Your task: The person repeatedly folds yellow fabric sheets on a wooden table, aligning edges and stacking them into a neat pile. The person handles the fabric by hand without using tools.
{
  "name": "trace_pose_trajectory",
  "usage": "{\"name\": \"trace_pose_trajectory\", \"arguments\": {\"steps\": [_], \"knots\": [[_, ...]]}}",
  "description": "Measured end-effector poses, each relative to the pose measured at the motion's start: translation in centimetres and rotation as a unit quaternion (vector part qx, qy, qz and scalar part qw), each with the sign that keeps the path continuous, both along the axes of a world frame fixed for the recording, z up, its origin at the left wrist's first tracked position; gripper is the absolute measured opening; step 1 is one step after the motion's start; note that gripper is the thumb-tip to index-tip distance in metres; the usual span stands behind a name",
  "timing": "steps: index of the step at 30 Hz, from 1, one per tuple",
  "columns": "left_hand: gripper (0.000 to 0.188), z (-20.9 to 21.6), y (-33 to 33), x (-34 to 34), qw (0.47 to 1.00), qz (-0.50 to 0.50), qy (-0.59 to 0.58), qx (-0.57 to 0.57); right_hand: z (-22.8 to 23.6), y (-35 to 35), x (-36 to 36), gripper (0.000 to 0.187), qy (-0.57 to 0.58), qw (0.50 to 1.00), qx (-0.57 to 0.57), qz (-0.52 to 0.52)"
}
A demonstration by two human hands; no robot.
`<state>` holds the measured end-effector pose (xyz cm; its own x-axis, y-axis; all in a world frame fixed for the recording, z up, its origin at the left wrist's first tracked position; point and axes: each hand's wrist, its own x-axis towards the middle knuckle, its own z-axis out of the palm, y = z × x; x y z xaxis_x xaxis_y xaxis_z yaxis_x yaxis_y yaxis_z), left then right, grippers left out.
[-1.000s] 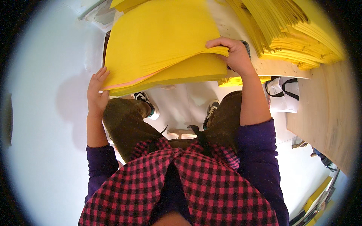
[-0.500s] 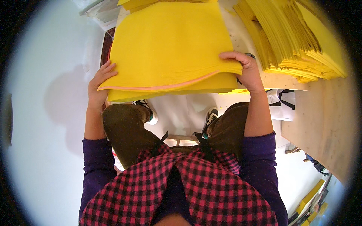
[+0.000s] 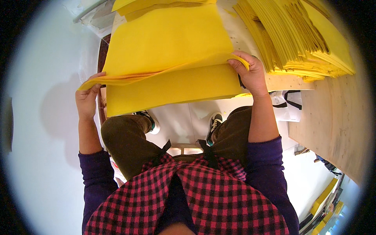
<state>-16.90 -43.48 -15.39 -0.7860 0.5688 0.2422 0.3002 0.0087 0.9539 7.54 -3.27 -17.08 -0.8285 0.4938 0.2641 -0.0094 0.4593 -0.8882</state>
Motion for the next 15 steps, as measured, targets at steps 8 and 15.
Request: {"name": "trace_pose_trajectory", "arguments": {"steps": [8,15], "knots": [[0.022,-0.8,1.4,1.0,0.991,0.076,-0.110,0.033,0.1,-1.0,-1.4,0.022,0.031,0.988,-0.150,-0.015],[0.025,-0.7,2.7,1.3,0.973,0.105,-0.204,0.035,0.0,-1.1,-2.8,0.026,0.010,0.985,-0.156,-0.068]]}}
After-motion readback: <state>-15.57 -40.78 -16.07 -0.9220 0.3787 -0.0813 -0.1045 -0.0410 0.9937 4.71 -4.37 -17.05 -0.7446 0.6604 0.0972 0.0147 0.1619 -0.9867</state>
